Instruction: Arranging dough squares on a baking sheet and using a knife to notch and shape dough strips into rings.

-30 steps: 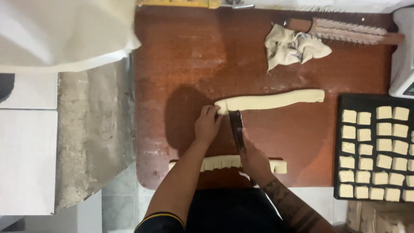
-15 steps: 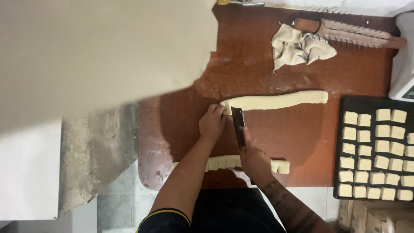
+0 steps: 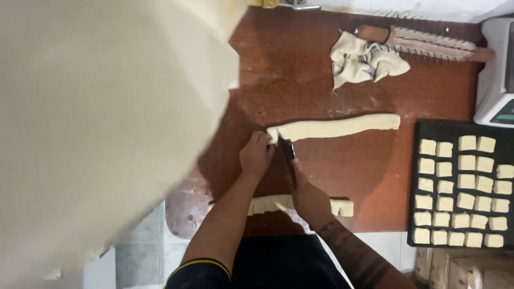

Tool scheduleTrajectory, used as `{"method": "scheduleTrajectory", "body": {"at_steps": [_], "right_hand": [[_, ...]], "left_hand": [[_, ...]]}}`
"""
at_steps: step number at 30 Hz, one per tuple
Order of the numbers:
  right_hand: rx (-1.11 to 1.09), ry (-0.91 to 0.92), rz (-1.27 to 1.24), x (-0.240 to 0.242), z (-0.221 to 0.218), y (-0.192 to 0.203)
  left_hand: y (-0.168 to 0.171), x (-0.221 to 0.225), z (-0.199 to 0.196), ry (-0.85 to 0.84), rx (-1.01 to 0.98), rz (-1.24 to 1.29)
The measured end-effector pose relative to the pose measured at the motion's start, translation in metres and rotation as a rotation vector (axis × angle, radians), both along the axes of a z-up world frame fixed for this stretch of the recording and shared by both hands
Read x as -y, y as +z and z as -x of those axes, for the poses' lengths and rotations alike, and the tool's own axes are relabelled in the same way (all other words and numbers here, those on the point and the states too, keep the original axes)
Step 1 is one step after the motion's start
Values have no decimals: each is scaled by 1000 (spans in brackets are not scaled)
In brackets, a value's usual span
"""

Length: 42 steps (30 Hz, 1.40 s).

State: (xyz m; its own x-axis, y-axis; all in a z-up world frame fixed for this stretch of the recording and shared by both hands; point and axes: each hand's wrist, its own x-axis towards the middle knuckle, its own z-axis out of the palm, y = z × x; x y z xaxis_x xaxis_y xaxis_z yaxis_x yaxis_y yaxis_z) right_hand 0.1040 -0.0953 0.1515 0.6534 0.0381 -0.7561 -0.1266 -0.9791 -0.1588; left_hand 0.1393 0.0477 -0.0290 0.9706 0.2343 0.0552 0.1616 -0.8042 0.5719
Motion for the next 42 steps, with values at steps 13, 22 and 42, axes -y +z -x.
{"method": "scheduleTrajectory", "body": {"at_steps": [13, 22, 42], "right_hand": [[373, 201, 40, 44, 5, -26], [135, 112, 22, 47, -17, -35], [252, 180, 169, 90, -5, -71]], "left_hand": [[0, 23, -23, -130, 274, -66], [-29, 24, -30, -135, 326, -56], [-45, 56, -46, -165, 386, -138]]}}
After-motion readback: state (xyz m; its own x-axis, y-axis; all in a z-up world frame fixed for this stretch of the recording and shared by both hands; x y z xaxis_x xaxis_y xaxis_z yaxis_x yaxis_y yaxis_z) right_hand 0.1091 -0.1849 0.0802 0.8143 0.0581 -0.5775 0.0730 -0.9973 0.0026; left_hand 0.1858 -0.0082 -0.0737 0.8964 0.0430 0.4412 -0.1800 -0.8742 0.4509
